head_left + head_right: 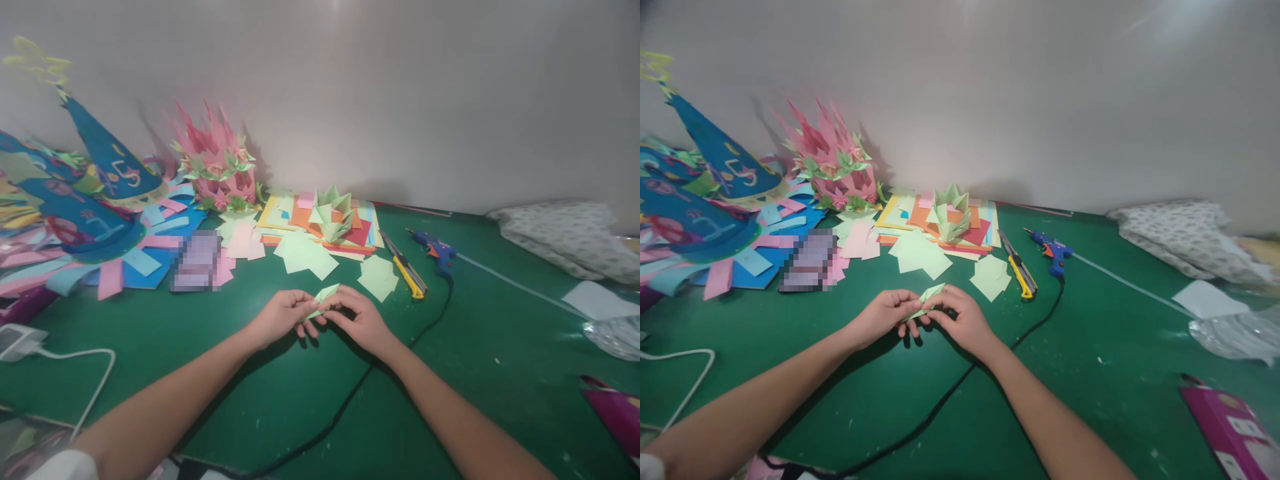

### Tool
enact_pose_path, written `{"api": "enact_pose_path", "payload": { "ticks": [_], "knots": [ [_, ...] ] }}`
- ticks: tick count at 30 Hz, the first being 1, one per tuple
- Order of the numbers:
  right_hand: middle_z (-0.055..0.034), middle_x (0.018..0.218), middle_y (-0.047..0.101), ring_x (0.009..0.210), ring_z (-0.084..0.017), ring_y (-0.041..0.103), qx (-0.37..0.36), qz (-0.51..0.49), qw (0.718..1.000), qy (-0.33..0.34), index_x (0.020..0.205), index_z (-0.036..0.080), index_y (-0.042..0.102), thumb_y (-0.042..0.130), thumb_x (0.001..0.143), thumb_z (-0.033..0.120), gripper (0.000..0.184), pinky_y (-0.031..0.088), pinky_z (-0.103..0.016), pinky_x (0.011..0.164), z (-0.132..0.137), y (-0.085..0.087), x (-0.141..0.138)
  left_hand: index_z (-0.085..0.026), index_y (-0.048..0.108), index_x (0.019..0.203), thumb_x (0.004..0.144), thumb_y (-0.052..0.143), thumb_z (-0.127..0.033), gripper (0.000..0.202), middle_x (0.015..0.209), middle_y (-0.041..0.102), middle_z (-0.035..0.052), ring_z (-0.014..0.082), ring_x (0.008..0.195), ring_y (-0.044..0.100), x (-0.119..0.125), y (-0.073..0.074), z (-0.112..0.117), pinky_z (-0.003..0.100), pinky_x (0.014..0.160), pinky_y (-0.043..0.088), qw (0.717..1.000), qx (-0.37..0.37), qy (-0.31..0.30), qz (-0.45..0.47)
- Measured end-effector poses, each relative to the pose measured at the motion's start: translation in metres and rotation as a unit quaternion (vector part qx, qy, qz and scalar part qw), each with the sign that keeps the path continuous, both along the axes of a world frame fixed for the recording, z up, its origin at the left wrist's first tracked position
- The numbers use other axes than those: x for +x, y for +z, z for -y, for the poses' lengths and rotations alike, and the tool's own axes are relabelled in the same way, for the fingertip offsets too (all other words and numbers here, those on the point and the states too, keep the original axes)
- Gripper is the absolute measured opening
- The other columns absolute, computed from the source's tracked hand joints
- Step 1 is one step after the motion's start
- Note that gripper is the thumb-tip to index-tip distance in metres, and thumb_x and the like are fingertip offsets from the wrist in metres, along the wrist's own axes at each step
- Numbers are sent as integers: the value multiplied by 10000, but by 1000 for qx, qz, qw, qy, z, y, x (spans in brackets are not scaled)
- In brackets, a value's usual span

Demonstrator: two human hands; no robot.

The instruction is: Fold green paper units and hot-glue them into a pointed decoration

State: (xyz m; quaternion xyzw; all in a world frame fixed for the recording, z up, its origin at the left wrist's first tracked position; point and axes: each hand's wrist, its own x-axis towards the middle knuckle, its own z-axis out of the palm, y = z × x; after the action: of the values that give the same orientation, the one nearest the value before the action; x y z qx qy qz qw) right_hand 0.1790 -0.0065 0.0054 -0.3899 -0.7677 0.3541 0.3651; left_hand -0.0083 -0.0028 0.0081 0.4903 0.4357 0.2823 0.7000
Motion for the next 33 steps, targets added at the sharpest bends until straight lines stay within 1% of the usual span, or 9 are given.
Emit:
{"api": "enact_pose_path", "payload": {
  "ticks": [3,6,8,10,14,22,24,30,33],
  "knots": [
    [-1,729,525,703,-137,519,7,7,1000,8,818,216,645,572,850,225,80,415,-268,659,0,1,1,-86,582,826,738,631,-529,454,850,692,115,83,508,619,-1,-1,0,146,418,406,1000,15,-14,2],
    [-3,744,532,717,-135,521,8,9,1000,13,817,214,623,535,867,203,102,416,-268,668,1,3,0,-89,599,882,751,645,-475,411,876,692,117,105,586,651,-2,-1,1,170,512,473,999,6,-24,21],
    [-4,761,525,717,-132,519,8,11,1000,11,815,212,615,524,868,194,107,417,-264,662,1,4,-1,-93,607,922,749,665,-425,379,850,693,105,126,651,670,-2,0,1,192,584,504,999,-11,-24,32],
    [-6,778,516,718,-129,517,9,12,1000,11,833,213,621,533,858,187,95,419,-258,651,1,3,-1,-93,614,934,751,674,-384,349,794,691,86,131,676,674,-2,0,1,196,611,511,999,-22,-17,36],
    [-11,805,513,725,-128,518,12,13,1000,12,873,222,654,584,830,193,87,428,-252,644,0,0,-1,-88,617,937,748,685,-352,332,705,677,55,116,642,662,-1,0,0,171,575,497,999,-26,1,29],
    [-5,750,528,703,-133,529,5,27,1000,-7,838,227,687,598,838,239,90,433,-263,650,0,-2,1,-86,623,959,766,655,-404,373,675,672,57,107,585,645,-3,2,0,162,523,465,999,-8,-33,1],
    [-4,746,536,705,-134,533,2,31,1000,-6,840,227,687,596,839,234,91,433,-264,655,0,-2,0,-87,620,971,769,646,-422,393,715,680,70,109,591,646,-3,2,0,163,513,453,999,-3,-42,-3],
    [-10,763,543,738,-141,541,9,35,999,-4,824,220,677,568,859,229,115,431,-269,676,-1,-2,1,-91,601,983,749,655,-463,443,985,669,133,115,634,652,-3,5,2,187,527,443,999,-14,-46,22],
    [-22,812,559,769,-150,550,9,30,1000,-3,840,225,673,558,867,244,120,442,-282,700,-1,-2,1,-91,594,966,743,659,-478,451,918,674,115,114,634,643,-3,5,2,182,521,416,998,-23,-40,35]
  ]
}}
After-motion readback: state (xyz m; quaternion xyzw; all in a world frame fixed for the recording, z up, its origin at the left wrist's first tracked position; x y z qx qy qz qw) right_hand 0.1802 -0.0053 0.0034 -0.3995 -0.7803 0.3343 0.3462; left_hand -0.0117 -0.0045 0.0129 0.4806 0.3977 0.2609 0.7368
